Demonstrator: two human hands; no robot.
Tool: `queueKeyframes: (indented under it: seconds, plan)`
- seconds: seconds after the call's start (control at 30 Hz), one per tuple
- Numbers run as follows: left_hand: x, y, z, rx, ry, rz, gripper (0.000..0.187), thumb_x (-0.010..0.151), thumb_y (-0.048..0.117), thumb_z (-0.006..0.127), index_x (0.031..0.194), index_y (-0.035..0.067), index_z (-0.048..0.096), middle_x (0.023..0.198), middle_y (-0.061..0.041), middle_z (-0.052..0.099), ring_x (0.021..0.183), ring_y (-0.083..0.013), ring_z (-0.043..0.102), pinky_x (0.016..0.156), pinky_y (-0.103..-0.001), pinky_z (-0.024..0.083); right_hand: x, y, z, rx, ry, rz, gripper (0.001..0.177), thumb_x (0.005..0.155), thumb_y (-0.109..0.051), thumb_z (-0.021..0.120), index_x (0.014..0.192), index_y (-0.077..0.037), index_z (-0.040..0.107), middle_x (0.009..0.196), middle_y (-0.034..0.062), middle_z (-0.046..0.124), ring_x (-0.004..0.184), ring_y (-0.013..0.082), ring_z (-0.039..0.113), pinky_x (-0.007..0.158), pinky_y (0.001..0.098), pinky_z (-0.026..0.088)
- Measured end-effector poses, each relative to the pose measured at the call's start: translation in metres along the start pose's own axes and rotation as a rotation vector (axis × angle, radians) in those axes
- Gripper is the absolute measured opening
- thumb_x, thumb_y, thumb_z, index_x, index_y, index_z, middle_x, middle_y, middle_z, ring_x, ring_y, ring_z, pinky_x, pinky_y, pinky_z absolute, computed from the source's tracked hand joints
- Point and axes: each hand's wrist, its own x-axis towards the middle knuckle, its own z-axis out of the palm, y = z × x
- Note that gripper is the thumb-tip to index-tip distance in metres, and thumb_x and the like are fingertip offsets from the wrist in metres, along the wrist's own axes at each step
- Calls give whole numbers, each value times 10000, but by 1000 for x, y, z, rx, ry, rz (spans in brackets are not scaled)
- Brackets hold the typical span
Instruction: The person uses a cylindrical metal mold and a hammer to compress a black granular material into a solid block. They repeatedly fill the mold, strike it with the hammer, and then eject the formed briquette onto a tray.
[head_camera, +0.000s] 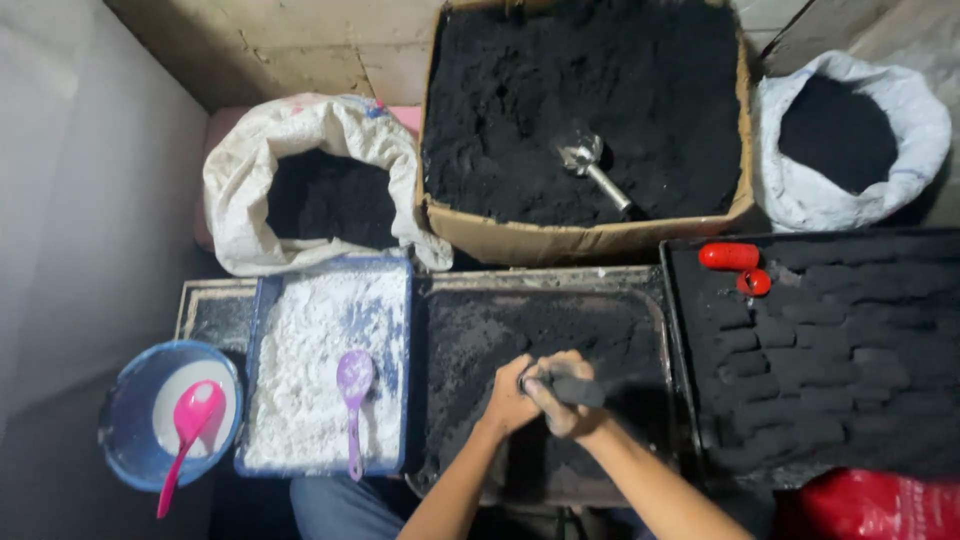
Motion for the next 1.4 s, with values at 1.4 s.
queueKeyframes:
  seconds: [1.4]
  plan:
    - [20, 2, -9, 255, -347, 179, 292, 737, 368, 493, 947, 197, 601, 895, -63, 635, 901, -312, 601, 955, -473, 331, 68, -92, -15, 141, -557, -44, 206, 760, -202, 461, 594, -81, 455, 524, -10, 421, 475, 177, 388, 581, 308, 394]
